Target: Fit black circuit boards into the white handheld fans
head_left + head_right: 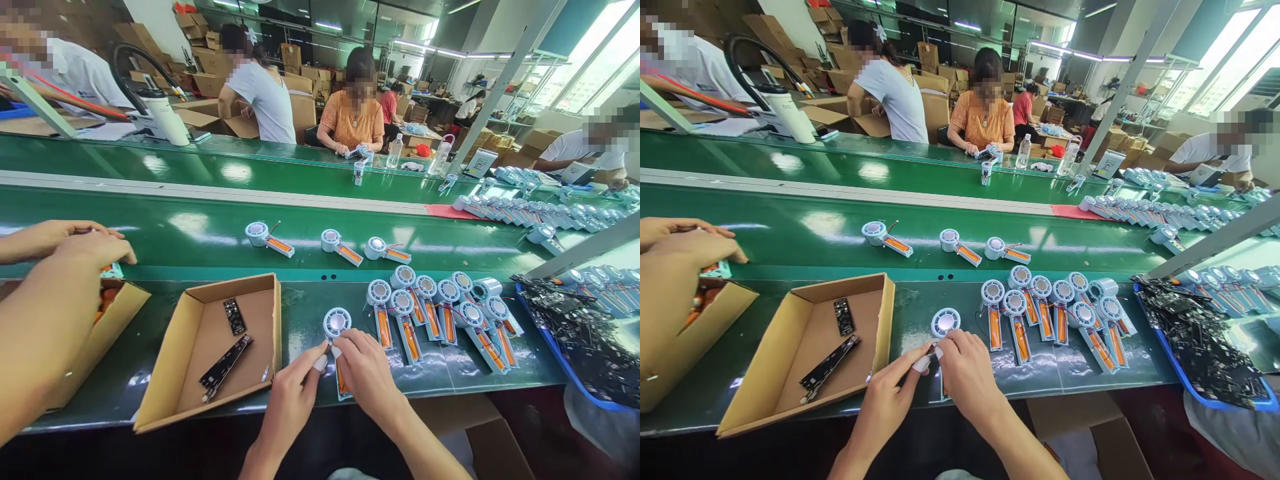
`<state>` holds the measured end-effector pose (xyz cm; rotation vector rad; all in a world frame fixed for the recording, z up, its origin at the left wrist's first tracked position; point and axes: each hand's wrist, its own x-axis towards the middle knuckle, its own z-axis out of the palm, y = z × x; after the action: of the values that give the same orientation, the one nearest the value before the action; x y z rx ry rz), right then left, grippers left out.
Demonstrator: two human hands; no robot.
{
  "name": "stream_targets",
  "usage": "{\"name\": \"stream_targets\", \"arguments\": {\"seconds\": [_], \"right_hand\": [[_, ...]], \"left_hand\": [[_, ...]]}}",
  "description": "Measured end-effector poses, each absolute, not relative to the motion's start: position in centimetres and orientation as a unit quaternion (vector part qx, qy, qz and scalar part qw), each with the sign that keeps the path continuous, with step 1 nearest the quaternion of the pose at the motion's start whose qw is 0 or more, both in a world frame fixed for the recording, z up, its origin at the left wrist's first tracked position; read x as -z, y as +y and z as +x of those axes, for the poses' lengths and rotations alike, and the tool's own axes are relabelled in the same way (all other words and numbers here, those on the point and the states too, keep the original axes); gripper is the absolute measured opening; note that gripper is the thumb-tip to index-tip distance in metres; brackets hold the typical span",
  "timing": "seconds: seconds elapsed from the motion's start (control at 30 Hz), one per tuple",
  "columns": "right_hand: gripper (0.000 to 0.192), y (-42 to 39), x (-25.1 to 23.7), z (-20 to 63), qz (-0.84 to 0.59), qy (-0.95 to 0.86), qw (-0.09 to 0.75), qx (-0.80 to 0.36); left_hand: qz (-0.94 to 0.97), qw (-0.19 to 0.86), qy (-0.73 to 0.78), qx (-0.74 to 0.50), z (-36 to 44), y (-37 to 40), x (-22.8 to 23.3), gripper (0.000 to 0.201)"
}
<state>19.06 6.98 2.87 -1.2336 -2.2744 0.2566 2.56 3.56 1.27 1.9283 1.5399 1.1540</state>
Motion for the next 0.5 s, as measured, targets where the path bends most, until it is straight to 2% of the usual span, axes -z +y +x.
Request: {"name": "stream_targets", "arguments": {"seconds": [0.1,0.17,0.3,0.5], "right_hand": [[0.031,7.6,-2.7,19.8,-0.424,-0.828,0.311,-0.195],[0.029,8.0,-2.7,20.1,-0.397,-0.822,0.325,-0.248],[0.019,8.4,-2.7,19.8,-0.401,-0.811,0.331,-0.268],[0.020,8.5,-4.1,21.1,-0.416,-0.763,0.351,-0.350]], "left_hand": [[0.672,0.261,0.554,-0.417,2.1,3.9,-1.7,0.035],[0.669,0.277,0.545,-0.423,1.9,4.0,-1.7,0.033],[0.683,0.274,0.523,-0.430,1.9,4.0,-1.4,0.033],[0.670,0.256,0.566,-0.406,1.8,3.5,-0.9,0.032]]}}
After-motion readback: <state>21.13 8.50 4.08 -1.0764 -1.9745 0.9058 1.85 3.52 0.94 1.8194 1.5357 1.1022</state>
